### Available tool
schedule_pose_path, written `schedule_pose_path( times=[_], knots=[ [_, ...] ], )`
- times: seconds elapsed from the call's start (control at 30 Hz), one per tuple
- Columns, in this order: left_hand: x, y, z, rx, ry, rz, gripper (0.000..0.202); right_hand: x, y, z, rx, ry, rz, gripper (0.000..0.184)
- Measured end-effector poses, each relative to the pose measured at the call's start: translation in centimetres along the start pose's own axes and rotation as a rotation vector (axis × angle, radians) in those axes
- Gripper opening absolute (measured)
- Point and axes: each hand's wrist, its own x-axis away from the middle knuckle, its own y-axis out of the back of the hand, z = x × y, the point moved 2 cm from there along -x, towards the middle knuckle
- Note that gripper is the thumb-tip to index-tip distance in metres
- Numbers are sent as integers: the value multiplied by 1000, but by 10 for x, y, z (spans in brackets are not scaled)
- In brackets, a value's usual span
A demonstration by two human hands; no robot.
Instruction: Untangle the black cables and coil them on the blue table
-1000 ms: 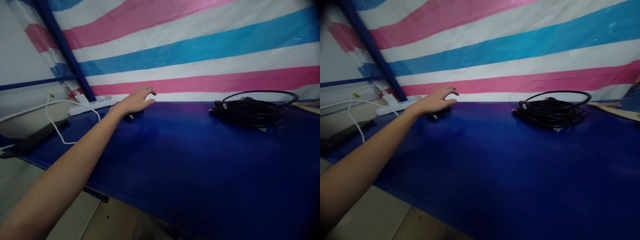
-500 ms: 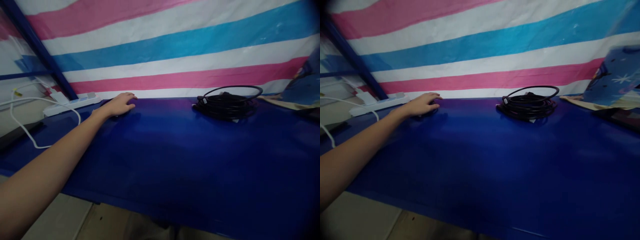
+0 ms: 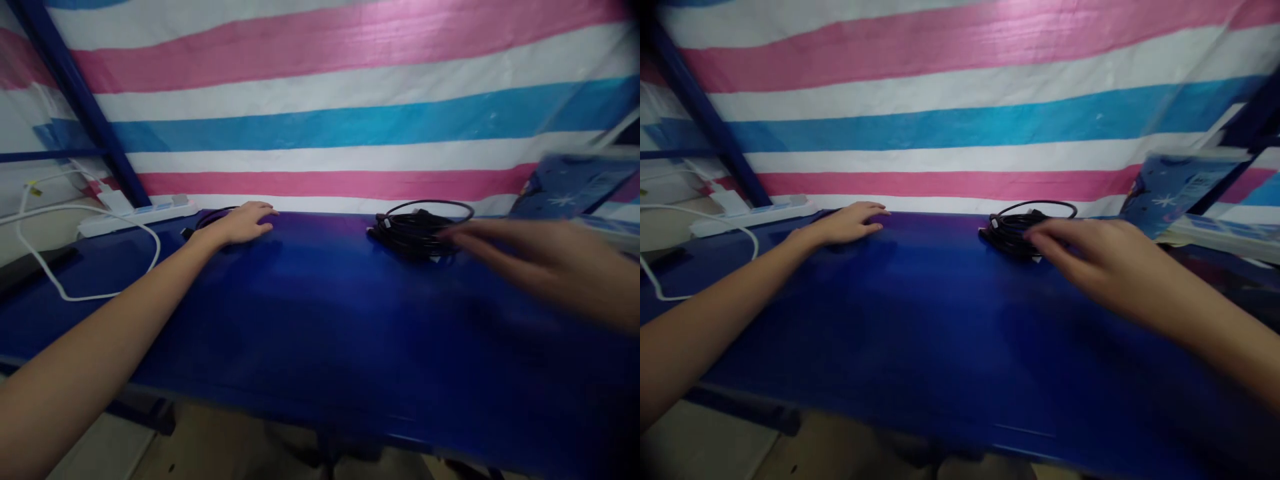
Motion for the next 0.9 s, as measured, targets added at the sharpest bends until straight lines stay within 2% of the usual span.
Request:
schedule_pose_path(
  times=[0.07,0.1,0.2,0.3,0.4,0.53,0.63,0.7,0.77,0.83,0.9],
  knots=[
    [2,1,-13,10,-19,18,52,-36,-9,-4,273,-60,259,18],
    [3,2,-20,20,-37,24,51,-54,-16,-5,303,-69,304,23],
    [3,0,-36,64,-110,41,49,-88,-44,-6,330,-120,264,40],
    [3,-4,-45,83,-161,70,48,-87,-72,-4,311,-129,261,51],
    [3,-6,-48,94,-153,103,46,-75,-85,-4,294,-104,291,48],
    [8,-4,-54,104,-130,126,44,-69,-78,-5,308,-133,204,44],
    [10,2,-65,153,-32,21,45,-70,-66,4,229,-183,34,50],
    [6,8,-76,368,76,-93,43,-68,-58,20,79,-178,-128,50],
    [-2,14,-92,750,143,-183,43,-62,-55,44,-112,-102,-250,46],
    [-14,20,-108,1131,150,-242,44,-52,-58,71,-273,32,-207,37],
    [-24,26,-120,1336,124,-285,39,-43,-69,97,-444,197,2,29]
  ],
)
